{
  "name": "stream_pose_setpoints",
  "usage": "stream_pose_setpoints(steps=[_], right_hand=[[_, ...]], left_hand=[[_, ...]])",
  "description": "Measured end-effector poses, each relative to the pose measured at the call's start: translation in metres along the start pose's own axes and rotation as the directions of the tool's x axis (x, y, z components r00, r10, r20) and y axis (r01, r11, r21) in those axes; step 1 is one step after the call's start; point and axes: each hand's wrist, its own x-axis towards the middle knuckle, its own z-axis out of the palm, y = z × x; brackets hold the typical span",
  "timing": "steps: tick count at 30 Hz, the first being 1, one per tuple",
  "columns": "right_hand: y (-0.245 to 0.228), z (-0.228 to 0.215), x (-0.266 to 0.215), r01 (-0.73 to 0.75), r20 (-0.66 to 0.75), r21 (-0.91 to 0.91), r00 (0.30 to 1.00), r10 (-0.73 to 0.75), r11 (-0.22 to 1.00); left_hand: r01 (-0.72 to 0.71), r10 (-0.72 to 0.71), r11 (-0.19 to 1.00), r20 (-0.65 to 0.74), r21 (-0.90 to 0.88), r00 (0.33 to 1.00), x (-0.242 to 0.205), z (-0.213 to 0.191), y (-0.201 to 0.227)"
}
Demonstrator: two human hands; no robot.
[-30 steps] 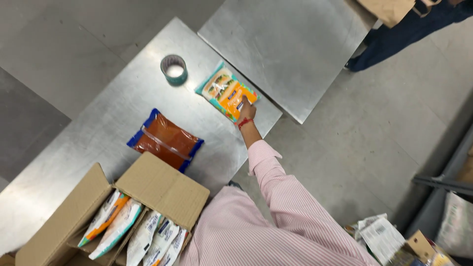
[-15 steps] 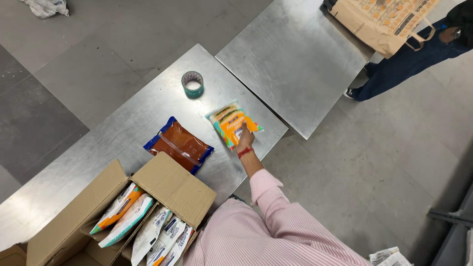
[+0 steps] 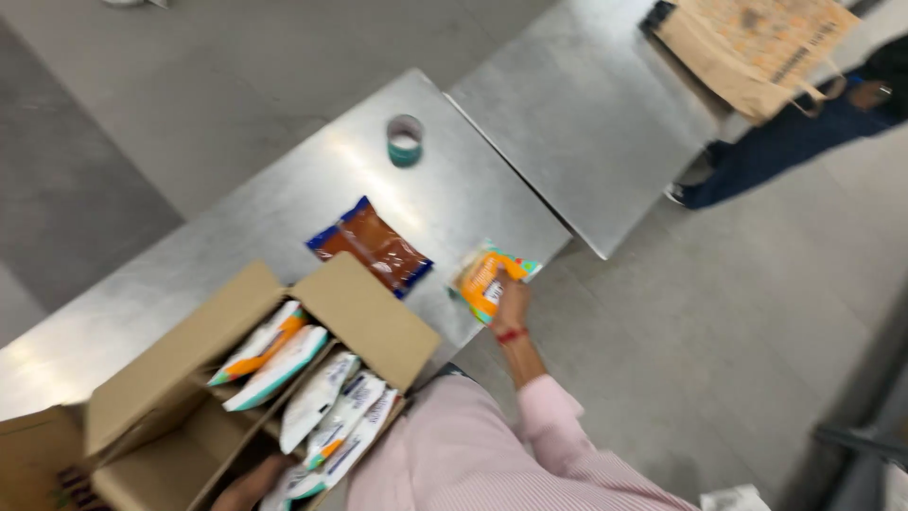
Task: The person places individual packets of mayonnaise and other sauce into a cardboard box containing dividers, arranging them into the compartments by hand.
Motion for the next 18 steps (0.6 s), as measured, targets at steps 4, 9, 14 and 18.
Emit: stream_pose_setpoints(steps=[4, 9, 14, 18], right_hand=[[-0.082, 0.029, -0.074, 0.000, 0.062, -0.343, 0.998, 0.022, 0.939], [-0.136, 0.015, -0.138, 0.253, 0.404, -0.405, 0.912, -0.077, 0.879], [-0.131, 0.020, -0.154, 0.466, 0.783, -0.351, 0.622, -0.019, 0.812], [-0.101, 0.089, -0.197, 0.361, 0.966, -0.155, 0.251, 0.064, 0.920]], left_hand=[[0.034, -0.033, 0.999, 0.023, -0.020, 0.999, 0.025, -0.036, 0.045], [0.111, -0.106, 0.993, 0.109, -0.042, 0.988, 0.024, -0.037, 0.080], [0.062, -0.087, 0.990, 0.215, 0.123, 0.973, -0.002, -0.029, 0.091], [-0.049, 0.023, 0.988, 0.175, 0.143, 0.984, 0.015, -0.008, 0.066]])
